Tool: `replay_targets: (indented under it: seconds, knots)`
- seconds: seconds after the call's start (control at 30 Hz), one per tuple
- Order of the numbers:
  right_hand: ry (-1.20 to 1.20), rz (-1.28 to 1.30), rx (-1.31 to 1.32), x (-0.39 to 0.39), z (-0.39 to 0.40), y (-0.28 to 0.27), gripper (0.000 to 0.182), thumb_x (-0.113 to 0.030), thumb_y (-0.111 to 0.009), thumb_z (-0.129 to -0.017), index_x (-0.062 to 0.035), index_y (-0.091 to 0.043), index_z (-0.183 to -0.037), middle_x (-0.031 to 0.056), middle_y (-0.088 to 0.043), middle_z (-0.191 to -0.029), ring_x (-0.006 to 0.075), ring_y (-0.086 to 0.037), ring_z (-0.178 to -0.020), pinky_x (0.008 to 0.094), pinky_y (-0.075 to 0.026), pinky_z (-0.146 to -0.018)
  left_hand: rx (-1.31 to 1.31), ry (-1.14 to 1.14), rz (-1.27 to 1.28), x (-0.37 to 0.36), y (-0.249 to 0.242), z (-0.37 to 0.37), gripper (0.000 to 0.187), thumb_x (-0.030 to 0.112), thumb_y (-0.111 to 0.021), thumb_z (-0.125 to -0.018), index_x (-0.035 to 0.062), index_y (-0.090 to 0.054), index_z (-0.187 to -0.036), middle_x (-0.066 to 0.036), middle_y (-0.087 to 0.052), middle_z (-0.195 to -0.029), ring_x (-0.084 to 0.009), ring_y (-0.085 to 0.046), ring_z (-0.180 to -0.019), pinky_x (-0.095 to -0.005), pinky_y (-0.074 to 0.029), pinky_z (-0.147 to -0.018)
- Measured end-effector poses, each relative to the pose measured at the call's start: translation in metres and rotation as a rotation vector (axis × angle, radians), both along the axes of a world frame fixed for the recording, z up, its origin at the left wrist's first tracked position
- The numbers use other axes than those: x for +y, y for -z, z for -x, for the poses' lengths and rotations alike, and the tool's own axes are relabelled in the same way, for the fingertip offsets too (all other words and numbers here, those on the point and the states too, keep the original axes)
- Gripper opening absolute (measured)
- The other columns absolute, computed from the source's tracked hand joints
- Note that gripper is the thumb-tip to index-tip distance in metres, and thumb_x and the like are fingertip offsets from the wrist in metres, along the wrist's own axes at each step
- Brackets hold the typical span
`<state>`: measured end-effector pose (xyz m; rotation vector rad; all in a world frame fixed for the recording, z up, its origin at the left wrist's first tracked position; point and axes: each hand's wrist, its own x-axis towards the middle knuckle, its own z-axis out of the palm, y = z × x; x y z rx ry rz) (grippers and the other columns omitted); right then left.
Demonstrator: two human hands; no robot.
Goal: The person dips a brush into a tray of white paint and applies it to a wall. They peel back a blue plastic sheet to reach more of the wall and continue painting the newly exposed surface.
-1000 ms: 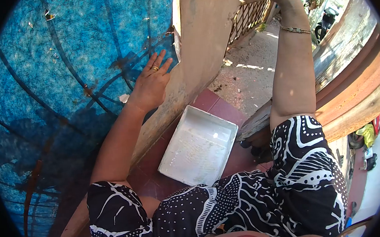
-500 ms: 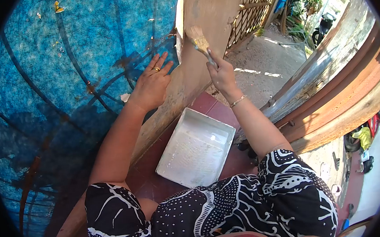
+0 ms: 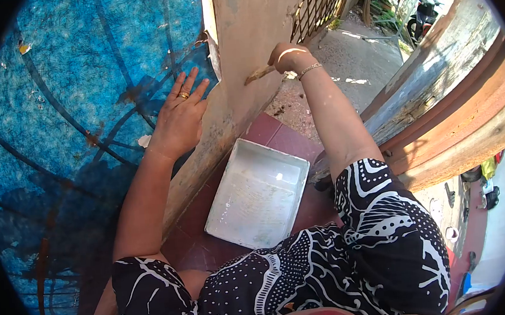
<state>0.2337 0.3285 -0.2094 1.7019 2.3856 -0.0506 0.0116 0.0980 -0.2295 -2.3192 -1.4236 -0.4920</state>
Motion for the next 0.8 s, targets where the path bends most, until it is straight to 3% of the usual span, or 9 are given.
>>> replay_targets:
  seconds: [0.13,0.27,0.3,0.37,0.43,0.47,0.57,0.63,0.8]
  knots:
    - [-0.04,-0.435,0.356,-0.005,-0.05,-0.078,0.047,-0.012,-0.065,-0.068,-0.02,-0.066,-0.114,0.0126,-0.067,-0.105,0.0279,-0.065,-0.095,0.0361,-0.05,-0.082,-0.026,0.022,-0.031,0.0,0.001,0.0,0.017,-0.001,-0.057,-0.069,-0.0002,-0.062,-0.085,-0.014,-0.05,-0.133,-0.0295,-0.027,-0.137,-0.042,-0.014,-0.116]
    - [0.293,-0.772,0.671,0.011,-0.061,-0.09,0.041,-0.02,-0.065,-0.075,-0.0201,-0.065,-0.116,0.0106,-0.069,-0.097,0.0214,-0.066,-0.078,0.0328,-0.05,-0.074,-0.035,0.021,-0.018,0.0,0.0,-0.001,0.017,-0.002,-0.057,-0.069,-0.0001,-0.062,-0.085,-0.014,-0.05,-0.133,-0.029,-0.027,-0.137,-0.0419,-0.013,-0.116]
    - [0.295,-0.769,0.668,0.022,-0.058,-0.084,0.041,-0.02,-0.065,-0.075,-0.0201,-0.065,-0.116,0.0106,-0.069,-0.097,0.0214,-0.066,-0.078,0.0328,-0.05,-0.074,-0.027,0.013,-0.02,0.0,0.0,-0.002,0.017,-0.002,-0.057,-0.07,0.0002,-0.062,-0.085,-0.014,-0.05,-0.134,-0.0286,-0.027,-0.137,-0.0418,-0.014,-0.116]
    - [0.215,-0.694,1.283,0.052,-0.053,-0.058,0.038,-0.017,-0.063,-0.081,-0.0135,-0.063,-0.119,0.0103,-0.066,-0.078,0.017,-0.059,-0.059,0.0334,-0.048,-0.056,-0.019,0.006,-0.021,0.0,0.0,-0.002,0.016,-0.002,-0.057,-0.07,0.0004,-0.062,-0.085,-0.014,-0.049,-0.134,-0.0283,-0.027,-0.138,-0.0416,-0.014,-0.116]
    - [0.253,-0.279,1.697,0.068,-0.036,-0.029,0.035,-0.01,-0.06,-0.084,-0.0092,-0.061,-0.119,0.0033,-0.052,-0.062,0.012,-0.046,-0.047,0.0299,-0.037,-0.041,0.014,-0.044,0.017,0.001,0.0,-0.003,0.025,-0.001,-0.064,-0.067,0.0029,-0.063,-0.092,-0.009,-0.045,-0.139,-0.0272,-0.024,-0.139,-0.0424,-0.014,-0.116]
    - [0.309,-0.218,1.679,0.067,-0.023,-0.01,0.033,-0.006,-0.054,-0.087,-0.0129,-0.061,-0.118,-0.0004,-0.042,-0.057,0.0099,-0.038,-0.042,0.0267,-0.028,-0.036,0.018,-0.043,0.023,0.001,0.0,-0.003,0.025,-0.001,-0.064,-0.067,0.0029,-0.063,-0.092,-0.009,-0.045,-0.139,-0.0272,-0.024,-0.139,-0.0424,-0.014,-0.116]
    - [0.203,-0.604,1.436,0.121,-0.013,0.096,0.037,-0.01,-0.059,-0.083,-0.0131,-0.061,-0.119,0.005,-0.054,-0.062,0.0165,-0.049,-0.047,0.0337,-0.041,-0.042,0.005,-0.042,0.006,0.001,-0.001,-0.004,0.024,-0.001,-0.064,-0.067,0.0029,-0.063,-0.091,-0.009,-0.045,-0.139,-0.0269,-0.025,-0.139,-0.0422,-0.014,-0.116]
    - [0.28,-0.574,1.265,0.109,-0.024,0.122,0.037,-0.011,-0.06,-0.081,-0.0126,-0.062,-0.118,0.0076,-0.059,-0.067,0.0177,-0.054,-0.052,0.0344,-0.044,-0.048,-0.018,-0.019,-0.006,0.0,-0.001,-0.005,0.014,-0.002,-0.056,-0.073,0.0017,-0.062,-0.085,-0.011,-0.049,-0.135,-0.026,-0.026,-0.138,-0.0407,-0.012,-0.117]
    - [0.423,-0.5,0.967,0.082,-0.053,0.098,0.034,-0.014,-0.06,-0.078,-0.0102,-0.066,-0.112,0.0128,-0.068,-0.079,0.0167,-0.063,-0.064,0.033,-0.048,-0.058,0.004,-0.047,0.014,0.001,0.0,-0.004,0.022,-0.001,-0.065,-0.067,0.003,-0.063,-0.089,-0.009,-0.046,-0.138,-0.0264,-0.025,-0.139,-0.0421,-0.014,-0.116]
